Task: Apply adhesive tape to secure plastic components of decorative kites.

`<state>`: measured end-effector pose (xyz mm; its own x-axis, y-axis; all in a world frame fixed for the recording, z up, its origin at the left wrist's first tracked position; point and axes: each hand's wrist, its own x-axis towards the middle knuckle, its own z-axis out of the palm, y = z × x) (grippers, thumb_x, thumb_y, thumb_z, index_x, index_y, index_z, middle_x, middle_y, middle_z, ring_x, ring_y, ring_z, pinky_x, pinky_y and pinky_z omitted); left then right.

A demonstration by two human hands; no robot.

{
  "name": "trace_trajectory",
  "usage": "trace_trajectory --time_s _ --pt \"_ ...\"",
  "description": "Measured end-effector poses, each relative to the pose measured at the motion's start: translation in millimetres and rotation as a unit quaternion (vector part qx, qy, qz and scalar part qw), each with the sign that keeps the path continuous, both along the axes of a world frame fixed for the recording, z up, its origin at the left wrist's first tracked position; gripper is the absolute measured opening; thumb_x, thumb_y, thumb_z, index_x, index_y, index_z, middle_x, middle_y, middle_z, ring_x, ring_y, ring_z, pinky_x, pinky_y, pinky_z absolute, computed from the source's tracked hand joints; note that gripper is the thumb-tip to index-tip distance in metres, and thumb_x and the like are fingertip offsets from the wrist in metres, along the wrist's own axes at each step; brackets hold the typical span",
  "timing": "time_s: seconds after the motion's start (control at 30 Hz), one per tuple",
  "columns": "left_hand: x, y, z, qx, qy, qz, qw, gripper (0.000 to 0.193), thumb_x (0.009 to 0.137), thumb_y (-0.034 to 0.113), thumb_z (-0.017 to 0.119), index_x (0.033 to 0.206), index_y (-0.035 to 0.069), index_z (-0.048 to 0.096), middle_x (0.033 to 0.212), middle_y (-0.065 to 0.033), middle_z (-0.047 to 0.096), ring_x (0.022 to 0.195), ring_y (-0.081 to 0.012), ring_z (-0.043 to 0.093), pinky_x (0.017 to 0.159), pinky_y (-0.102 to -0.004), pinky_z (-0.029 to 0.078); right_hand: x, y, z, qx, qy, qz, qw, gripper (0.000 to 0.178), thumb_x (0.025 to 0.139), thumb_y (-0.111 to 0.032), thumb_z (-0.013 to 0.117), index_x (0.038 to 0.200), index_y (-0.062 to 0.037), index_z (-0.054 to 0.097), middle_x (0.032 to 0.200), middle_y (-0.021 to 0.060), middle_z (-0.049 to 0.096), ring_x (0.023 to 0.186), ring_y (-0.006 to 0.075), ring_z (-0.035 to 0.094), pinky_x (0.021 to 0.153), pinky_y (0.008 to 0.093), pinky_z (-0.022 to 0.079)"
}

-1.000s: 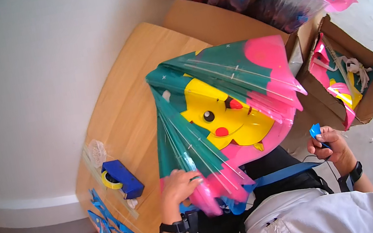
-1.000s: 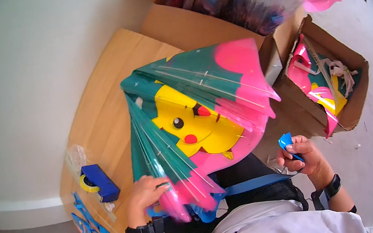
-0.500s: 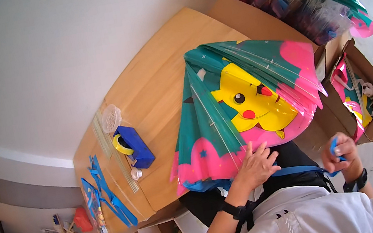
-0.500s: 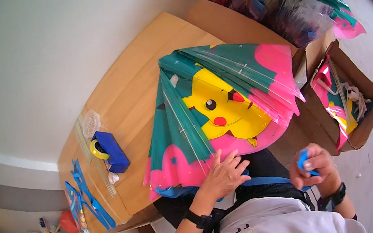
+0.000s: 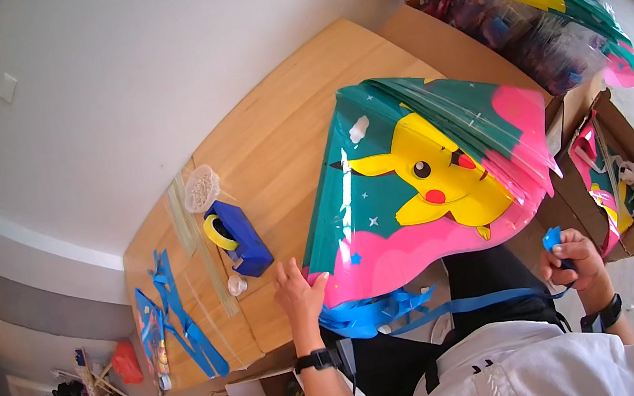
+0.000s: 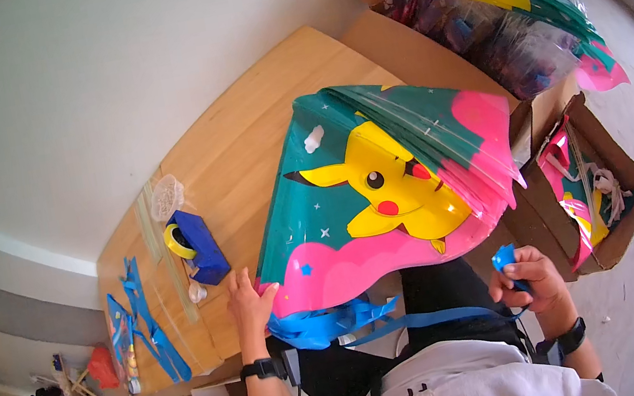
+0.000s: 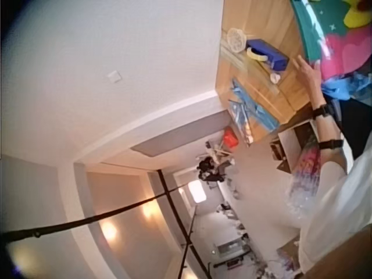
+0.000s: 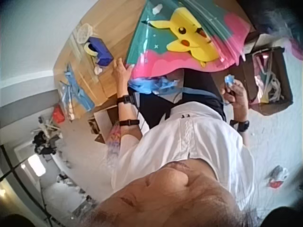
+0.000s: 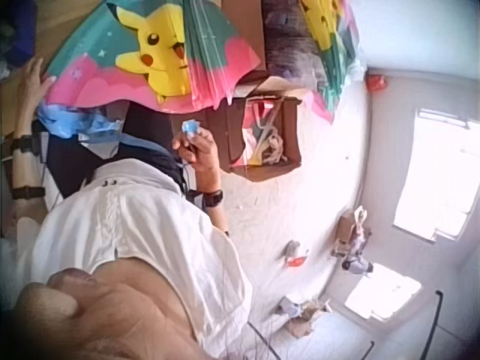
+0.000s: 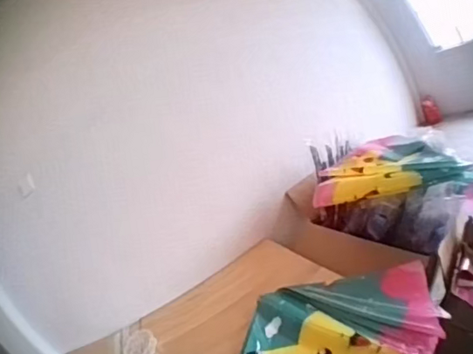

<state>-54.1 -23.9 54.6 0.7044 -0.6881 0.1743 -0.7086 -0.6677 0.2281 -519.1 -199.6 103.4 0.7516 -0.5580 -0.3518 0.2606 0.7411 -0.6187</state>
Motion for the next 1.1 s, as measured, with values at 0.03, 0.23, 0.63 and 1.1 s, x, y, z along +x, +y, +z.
trace_trajectory --time_s 0.03,0.23,0.63,1.1 --pt "15 0 -19 -0.025 -0.013 0.007 1.000 0.057 0.069 0.035 0.080 0.111 0.001 0.062 0.117 -0.0203 0.060 0.111 -0.0364 0.056 0.095 -0.0458 0.044 5 -2 -7 0.003 0.002 0.017 1.000 0.023 0.089 -0.013 0.056 0.073 0.0030 0.057 0.078 0.0262 0.066 0.037 0.0096 0.042 0.037 0.0217 0.032" --pt "50 -8 -32 -0.007 0.249 0.089 0.964 0.062 0.060 0.015 0.086 0.110 -0.008 0.060 0.101 -0.0181 0.068 0.090 -0.0264 0.067 0.078 -0.0370 0.052 12 -7 -27 0.040 0.014 0.012 0.999 0.021 0.089 -0.013 0.057 0.074 0.0022 0.058 0.080 0.0262 0.066 0.040 0.0103 0.044 0.039 0.0217 0.033" --pt "47 -7 -38 -0.090 0.387 0.002 0.918 0.020 0.064 0.004 0.076 0.083 0.001 0.069 0.072 -0.0048 0.067 0.062 -0.0135 0.061 0.060 -0.0311 0.048 30 -5 -42 0.065 -0.018 0.021 0.998 0.023 0.087 -0.015 0.060 0.074 0.0025 0.058 0.077 0.0260 0.065 0.040 0.0122 0.045 0.038 0.0230 0.032" --pt "90 0 94 0.153 -0.044 0.029 0.987 0.023 0.078 0.008 0.061 0.100 0.001 0.062 0.090 -0.0234 0.066 0.091 -0.0426 0.063 0.077 -0.0497 0.049 17 -15 -40 0.062 -0.052 0.032 0.996 0.021 0.086 -0.012 0.060 0.072 0.0025 0.058 0.079 0.0287 0.066 0.043 0.0151 0.050 0.041 0.0253 0.035"
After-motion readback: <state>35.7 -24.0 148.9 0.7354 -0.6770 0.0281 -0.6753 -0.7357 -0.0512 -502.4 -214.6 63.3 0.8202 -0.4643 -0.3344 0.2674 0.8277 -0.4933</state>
